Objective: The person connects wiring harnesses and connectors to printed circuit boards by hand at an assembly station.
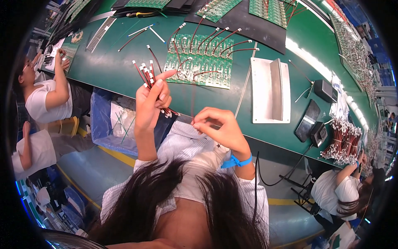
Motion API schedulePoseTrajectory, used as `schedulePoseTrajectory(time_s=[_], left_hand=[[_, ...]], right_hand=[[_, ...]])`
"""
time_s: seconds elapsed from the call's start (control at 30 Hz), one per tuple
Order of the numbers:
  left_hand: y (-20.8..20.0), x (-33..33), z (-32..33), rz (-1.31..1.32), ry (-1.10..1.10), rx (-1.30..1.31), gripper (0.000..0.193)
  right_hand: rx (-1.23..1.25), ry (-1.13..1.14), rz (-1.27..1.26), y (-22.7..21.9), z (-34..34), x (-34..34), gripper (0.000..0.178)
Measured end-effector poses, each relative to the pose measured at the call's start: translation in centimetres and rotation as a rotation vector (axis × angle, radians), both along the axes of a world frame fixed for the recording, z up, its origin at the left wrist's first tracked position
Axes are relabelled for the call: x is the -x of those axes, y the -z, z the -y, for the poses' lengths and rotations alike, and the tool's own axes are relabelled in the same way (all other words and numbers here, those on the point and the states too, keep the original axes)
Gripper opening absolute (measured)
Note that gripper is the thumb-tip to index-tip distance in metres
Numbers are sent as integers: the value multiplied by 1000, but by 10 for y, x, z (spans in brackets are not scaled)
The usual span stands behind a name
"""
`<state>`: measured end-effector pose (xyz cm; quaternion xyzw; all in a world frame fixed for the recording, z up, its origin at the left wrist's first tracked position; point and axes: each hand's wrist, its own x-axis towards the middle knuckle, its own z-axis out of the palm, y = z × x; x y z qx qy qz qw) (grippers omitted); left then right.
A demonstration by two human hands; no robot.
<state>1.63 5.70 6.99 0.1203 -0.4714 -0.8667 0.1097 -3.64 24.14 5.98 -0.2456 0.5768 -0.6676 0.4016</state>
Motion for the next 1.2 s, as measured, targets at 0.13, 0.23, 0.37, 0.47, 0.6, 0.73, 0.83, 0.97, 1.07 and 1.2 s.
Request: schedulePoseTrajectory(time_s=[0.13, 0.23, 0.37, 0.47, 0.6, 0.73, 0.83, 0.97, 1.07, 1.2], left_hand=[[6, -3, 11, 34, -80, -1, 31], [7, -4, 14, 34, -97, -29, 30], [11, -6, 16, 41, -97, -58, 29], [12, -8, 20, 46, -105, -72, 29], [17, -5, 26, 49, -97, -92, 28], [17, -1, 28, 37, -95, -103, 28], [14, -7, 27, 24, -111, -134, 28], [28, -6, 32, 46, -94, -190, 32], [15, 8, 20, 51, -19, -181, 34], [15, -1, 22, -3, -51, -180, 31]], right_hand=[[-74, 406, -333, 11, 5, 15, 6], [-140, 606, -520, 37, 21, 35, 8], [-226, 642, -674, 52, 42, 44, 7], [-358, 656, -806, 56, 47, 45, 7], [-414, 640, -998, 65, 48, 50, 5], [-425, 609, -1117, 60, 52, 50, 5], [-421, 621, -1198, 54, 58, 44, 5], [-481, 541, -1274, 62, 64, 40, 7], [-495, 603, -1283, 48, 48, 42, 6], [-472, 565, -1347, 61, 54, 39, 5]])
